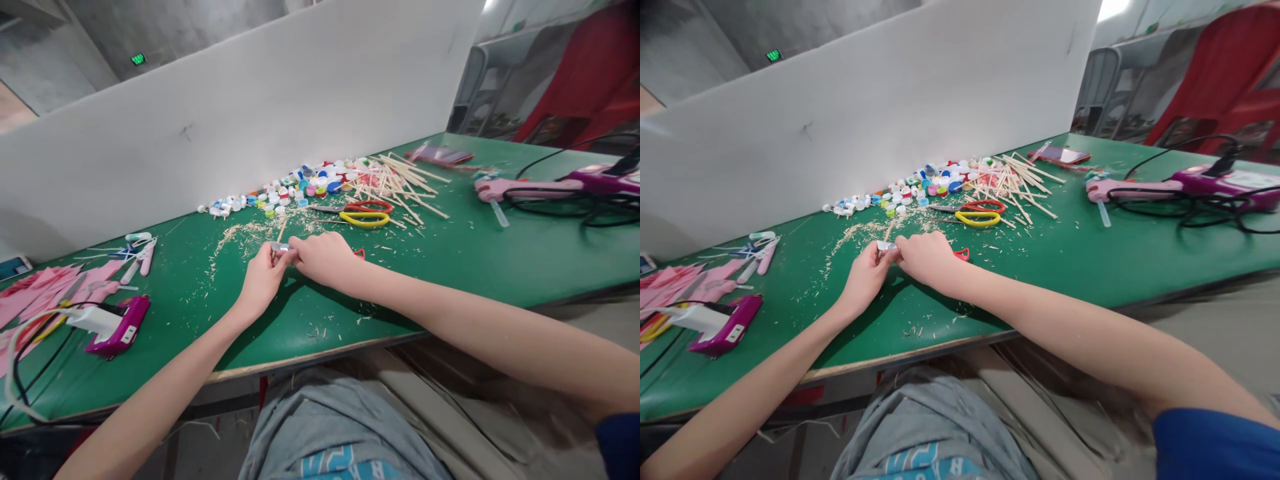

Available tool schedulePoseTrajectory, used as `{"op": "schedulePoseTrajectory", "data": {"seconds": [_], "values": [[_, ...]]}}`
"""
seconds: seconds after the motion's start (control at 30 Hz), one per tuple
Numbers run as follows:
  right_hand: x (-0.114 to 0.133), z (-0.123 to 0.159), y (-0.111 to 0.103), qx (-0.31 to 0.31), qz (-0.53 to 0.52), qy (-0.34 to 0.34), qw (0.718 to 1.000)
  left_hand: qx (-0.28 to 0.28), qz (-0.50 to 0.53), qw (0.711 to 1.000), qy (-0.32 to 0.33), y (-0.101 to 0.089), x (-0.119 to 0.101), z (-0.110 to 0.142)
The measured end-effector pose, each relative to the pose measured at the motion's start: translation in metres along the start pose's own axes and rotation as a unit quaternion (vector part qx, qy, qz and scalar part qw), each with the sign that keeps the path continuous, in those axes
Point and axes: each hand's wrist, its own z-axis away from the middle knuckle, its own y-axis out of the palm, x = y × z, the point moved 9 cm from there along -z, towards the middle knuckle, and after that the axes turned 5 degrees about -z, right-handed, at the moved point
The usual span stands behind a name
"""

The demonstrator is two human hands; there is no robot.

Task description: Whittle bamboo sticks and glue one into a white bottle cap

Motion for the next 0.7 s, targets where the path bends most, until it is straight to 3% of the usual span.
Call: {"op": "schedulePoseTrajectory", "data": {"seconds": [0.7], "values": [[0.0006, -0.0009, 0.0028, -0.014, -0.014, 0.050, 0.999, -0.022, -0.037, 0.999, -0.003, -0.0055, -0.0039, -0.0014]]}}
